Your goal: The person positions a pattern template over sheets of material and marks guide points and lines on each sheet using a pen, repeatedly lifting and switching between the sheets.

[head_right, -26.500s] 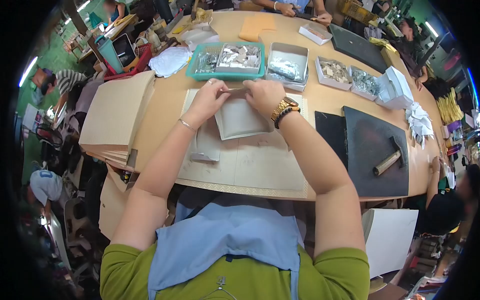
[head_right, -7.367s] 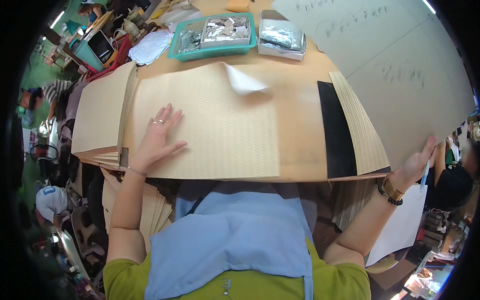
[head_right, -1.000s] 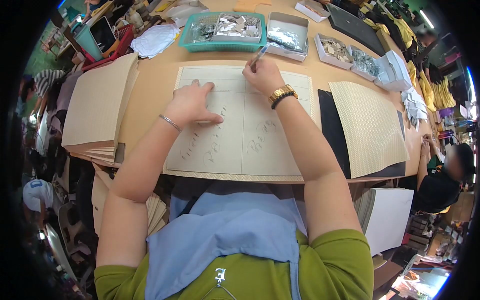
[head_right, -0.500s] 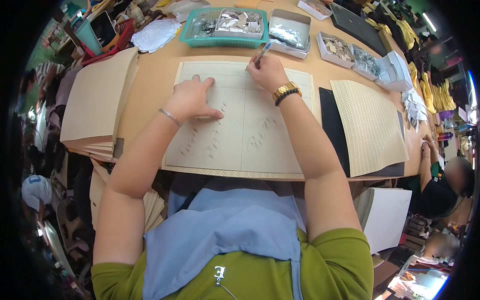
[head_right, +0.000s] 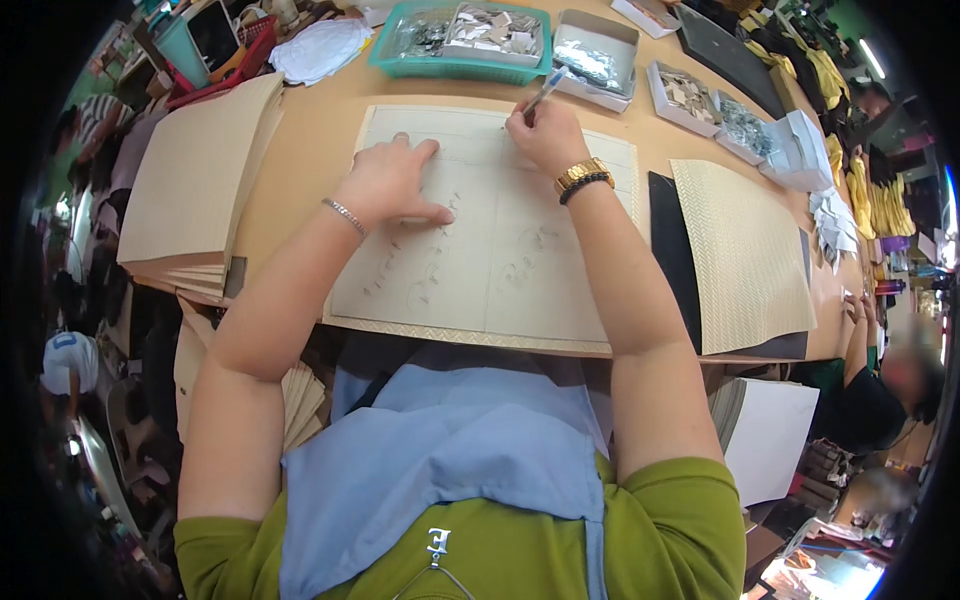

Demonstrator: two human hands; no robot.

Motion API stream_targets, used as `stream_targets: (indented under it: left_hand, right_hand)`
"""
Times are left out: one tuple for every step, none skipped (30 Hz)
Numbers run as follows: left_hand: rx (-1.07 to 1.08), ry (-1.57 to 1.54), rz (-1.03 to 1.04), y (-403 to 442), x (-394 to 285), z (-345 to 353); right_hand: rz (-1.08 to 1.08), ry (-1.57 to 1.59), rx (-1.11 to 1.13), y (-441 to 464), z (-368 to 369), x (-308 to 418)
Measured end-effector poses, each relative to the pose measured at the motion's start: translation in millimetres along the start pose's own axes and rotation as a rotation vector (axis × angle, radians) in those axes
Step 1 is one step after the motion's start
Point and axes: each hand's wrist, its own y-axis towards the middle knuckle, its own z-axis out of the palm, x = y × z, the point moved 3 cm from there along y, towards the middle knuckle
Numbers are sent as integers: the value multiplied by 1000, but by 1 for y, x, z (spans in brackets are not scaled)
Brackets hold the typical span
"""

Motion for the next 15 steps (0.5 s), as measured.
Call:
stream_targets:
  left_hand:
    - [1, -2, 2, 0, 1, 1]
    - [-15, 6, 8, 0, 1, 1]
    - [-24, 10, 10, 2, 1, 2]
    - [-29, 13, 6, 2, 1, 4]
    - [-24, 13, 11, 1, 2, 5]
    - [-18, 12, 18, 0, 2, 2]
    - [-22, 14, 28, 0, 2, 0]
    - [-19, 18, 23, 1, 2, -2]
    - [-15, 19, 21, 1, 1, -2]
    - [-11, 21, 22, 1, 0, -1]
    - [-2, 27, 23, 3, 1, 2]
    - [5, 35, 27, 6, 2, 4]
    - [10, 45, 35, 7, 2, 5]
    - [36, 31, 30, 7, 2, 4]
    - [61, 17, 28, 6, 1, 2]
  right_hand:
    - [-20, -13, -22, 2, 1, -3]
    - [-38, -20, -37, 5, 3, -11]
    - [-55, -24, -42, 5, 8, -18]
    - [-41, -13, -56, 5, 7, -17]
    - [-75, -160, -55, 6, 3, -14]
    - [-79, -105, -50, 2, -4, -6]
    - [-86, -53, -53, -4, -6, 0]
    - [-125, 253, -161, -15, -1, 0]
    - [-259, 351, -131, -32, 1, 24]
    - [-390, 451, -104, -55, 2, 54]
    - [-451, 473, 25, -81, 11, 80]
    - [-513, 493, 151, -106, 21, 103]
    - [-645, 412, 241, -126, 30, 123]
    - [-777, 328, 327, -142, 39, 139]
    - [-796, 261, 362, -154, 50, 148]
